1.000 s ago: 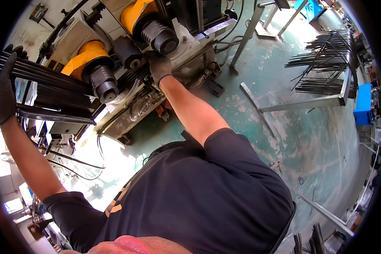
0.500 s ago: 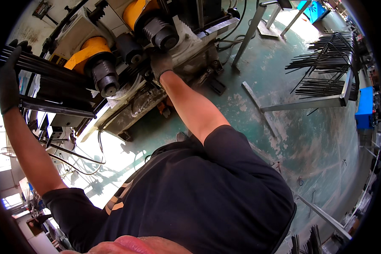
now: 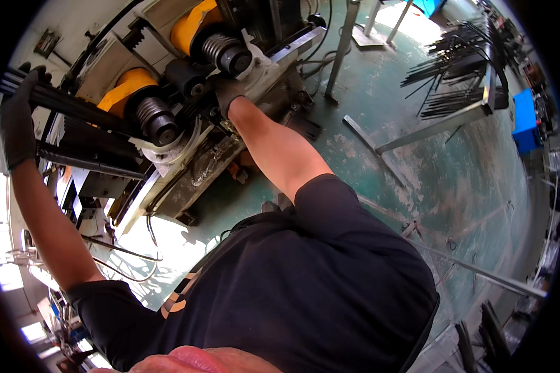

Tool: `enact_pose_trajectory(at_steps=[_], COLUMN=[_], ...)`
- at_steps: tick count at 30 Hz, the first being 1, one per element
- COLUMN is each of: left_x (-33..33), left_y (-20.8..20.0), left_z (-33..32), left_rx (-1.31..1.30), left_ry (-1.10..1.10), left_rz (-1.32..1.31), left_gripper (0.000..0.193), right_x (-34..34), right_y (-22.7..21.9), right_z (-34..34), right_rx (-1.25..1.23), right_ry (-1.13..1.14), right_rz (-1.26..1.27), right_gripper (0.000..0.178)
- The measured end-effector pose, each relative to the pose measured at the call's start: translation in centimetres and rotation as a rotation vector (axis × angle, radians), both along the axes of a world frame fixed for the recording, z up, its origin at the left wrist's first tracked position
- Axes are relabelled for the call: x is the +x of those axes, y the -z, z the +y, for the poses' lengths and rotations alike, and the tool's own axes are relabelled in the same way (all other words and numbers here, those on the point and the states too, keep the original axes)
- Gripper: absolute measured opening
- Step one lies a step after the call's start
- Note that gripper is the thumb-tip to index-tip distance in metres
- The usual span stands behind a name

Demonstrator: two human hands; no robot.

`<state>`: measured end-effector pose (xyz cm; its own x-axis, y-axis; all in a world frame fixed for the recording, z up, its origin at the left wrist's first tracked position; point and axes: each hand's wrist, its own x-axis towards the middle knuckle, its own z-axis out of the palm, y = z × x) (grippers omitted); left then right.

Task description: The person repeatedly picks up bundles of long metal rods from a stack, feeds them into a yellow bending machine, and removes the bent rods to place them on a nearby rack. The process is continuous and repetitive throughout the clip.

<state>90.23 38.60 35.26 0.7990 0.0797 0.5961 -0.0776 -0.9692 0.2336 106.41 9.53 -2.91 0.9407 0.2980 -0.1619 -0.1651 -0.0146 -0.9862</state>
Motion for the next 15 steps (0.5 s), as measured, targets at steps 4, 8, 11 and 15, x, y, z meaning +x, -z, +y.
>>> enact_pose_trajectory(at_steps=[4, 8, 11, 15], left_x=[-4.4, -11.7, -12.8, -14.2], left_y=[0.0, 7.4, 15.0, 24.3], left_z=[-2.5, -3.1, -6.5, -14.1], left_rx=[0.542, -0.444, -0.467, -0.696], left_ry=[0.003, -0.002, -0.099, -0.079], left_rz=[-0.196, -0.397, -0.541, -0.500], left_gripper=[0.037, 0.033, 0.028, 0.023], right_x=[-0.2, -9.4, -12.3, -12.4], right_y=[3.4, -0.4, -2.7, -0.4], right_z=[-1.2, -6.6, -16.5, -33.3], right_rx=[-0.319, 0.489, 0.535, 0.308], right_ry=[0.416, 0.624, 0.658, 0.913], right_rz=[-0.299, -0.010, 0.132, -0.096], right_gripper=[0.020, 0.014, 0.013, 0.014])
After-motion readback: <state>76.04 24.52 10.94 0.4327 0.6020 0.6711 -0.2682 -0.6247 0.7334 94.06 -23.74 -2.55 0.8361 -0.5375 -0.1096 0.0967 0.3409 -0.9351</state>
